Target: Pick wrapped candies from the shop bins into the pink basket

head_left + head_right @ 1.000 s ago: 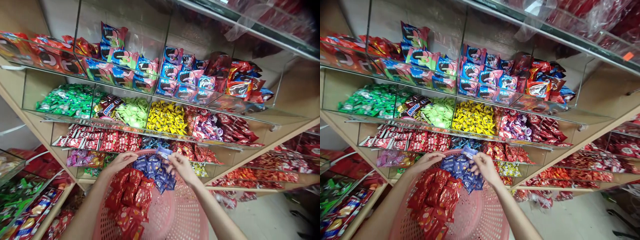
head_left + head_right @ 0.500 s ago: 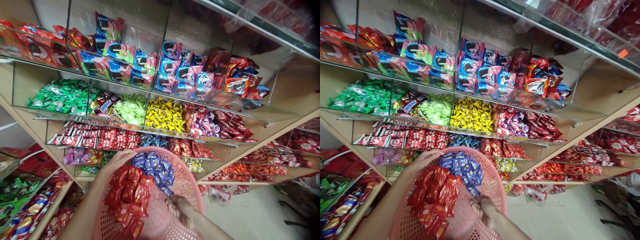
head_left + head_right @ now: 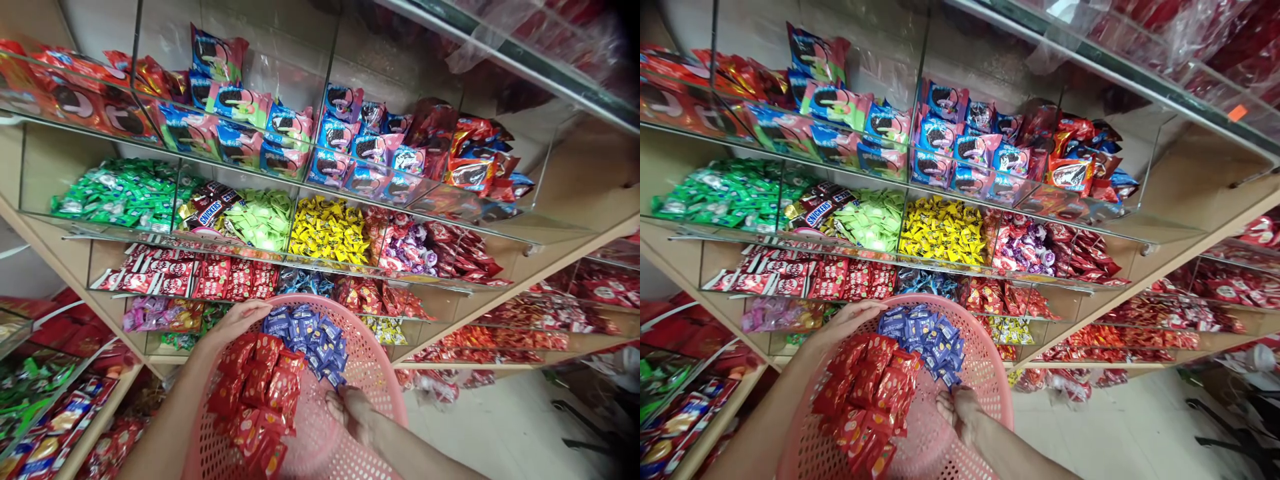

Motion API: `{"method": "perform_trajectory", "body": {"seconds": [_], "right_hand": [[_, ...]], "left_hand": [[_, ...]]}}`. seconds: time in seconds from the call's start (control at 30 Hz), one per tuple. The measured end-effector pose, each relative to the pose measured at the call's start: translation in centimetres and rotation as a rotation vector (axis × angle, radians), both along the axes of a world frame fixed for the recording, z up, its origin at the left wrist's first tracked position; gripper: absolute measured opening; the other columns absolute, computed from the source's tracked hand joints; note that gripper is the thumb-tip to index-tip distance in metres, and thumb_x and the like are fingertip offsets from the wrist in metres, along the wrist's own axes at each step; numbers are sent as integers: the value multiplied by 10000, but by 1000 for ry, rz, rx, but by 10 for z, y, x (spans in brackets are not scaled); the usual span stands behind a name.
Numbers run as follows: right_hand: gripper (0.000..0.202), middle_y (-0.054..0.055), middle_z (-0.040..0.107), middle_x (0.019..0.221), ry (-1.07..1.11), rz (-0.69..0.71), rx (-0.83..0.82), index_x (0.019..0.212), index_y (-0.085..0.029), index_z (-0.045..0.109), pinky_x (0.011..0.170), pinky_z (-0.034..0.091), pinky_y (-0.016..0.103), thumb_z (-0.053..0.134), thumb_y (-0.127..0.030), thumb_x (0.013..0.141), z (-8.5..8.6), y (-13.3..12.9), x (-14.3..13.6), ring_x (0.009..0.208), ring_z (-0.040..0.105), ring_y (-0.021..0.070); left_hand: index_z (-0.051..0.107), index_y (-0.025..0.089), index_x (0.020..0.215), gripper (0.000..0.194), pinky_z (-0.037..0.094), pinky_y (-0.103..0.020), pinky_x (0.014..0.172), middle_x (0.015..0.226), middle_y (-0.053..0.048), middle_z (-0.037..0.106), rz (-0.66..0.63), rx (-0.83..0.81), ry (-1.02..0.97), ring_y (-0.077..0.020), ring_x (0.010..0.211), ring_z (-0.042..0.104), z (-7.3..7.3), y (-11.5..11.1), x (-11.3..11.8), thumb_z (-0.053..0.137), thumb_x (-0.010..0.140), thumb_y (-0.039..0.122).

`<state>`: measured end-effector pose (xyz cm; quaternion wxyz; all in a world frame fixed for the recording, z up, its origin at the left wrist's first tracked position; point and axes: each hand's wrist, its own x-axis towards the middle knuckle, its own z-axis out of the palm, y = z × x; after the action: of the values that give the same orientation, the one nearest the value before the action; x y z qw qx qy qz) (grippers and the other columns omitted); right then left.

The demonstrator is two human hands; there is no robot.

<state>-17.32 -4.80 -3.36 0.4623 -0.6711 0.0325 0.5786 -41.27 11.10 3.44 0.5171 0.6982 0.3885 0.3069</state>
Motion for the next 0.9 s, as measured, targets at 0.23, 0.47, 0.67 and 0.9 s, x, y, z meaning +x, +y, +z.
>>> {"method": "perform_trajectory", "body": {"seconds": [0.23, 0.47, 0.67, 0.9], "right_hand": [[295, -9, 549, 544, -5, 20, 50, 642, -191, 443, 517, 486, 165, 322, -236, 907, -10, 17, -7, 425, 540, 55], [240, -4, 549, 539, 6, 70, 47, 636, -196, 454, 508, 478, 174, 462, -300, 853, -13, 21, -1, 437, 541, 71], [220, -19, 560, 652, -161, 220, 149, 864, -220, 439, 460, 445, 220, 530, -402, 781, 26, -7, -2, 453, 542, 102], [705, 175, 430, 1246, -1220, 106, 375, 1234, -178, 368, 831, 453, 424, 615, -499, 657, 42, -88, 42, 1085, 468, 319]], "left_hand": [[681, 209, 950, 396, 367, -321, 948, 1076, -33, 648, 7, 6, -13, -236, 1067, 528, 3, -3, -1, 531, 746, 514], [669, 206, 959, 383, 358, -313, 953, 1095, -37, 632, -7, -24, -27, -222, 1069, 522, -8, 2, -1, 524, 761, 500], [673, 207, 958, 404, 375, -325, 928, 1073, -37, 641, -8, -38, -21, -225, 1044, 528, -5, 3, 0, 519, 753, 519], [675, 210, 965, 445, 415, -311, 856, 1042, -15, 663, 31, -71, 3, -230, 991, 555, -2, 1, 0, 475, 761, 550]]}}
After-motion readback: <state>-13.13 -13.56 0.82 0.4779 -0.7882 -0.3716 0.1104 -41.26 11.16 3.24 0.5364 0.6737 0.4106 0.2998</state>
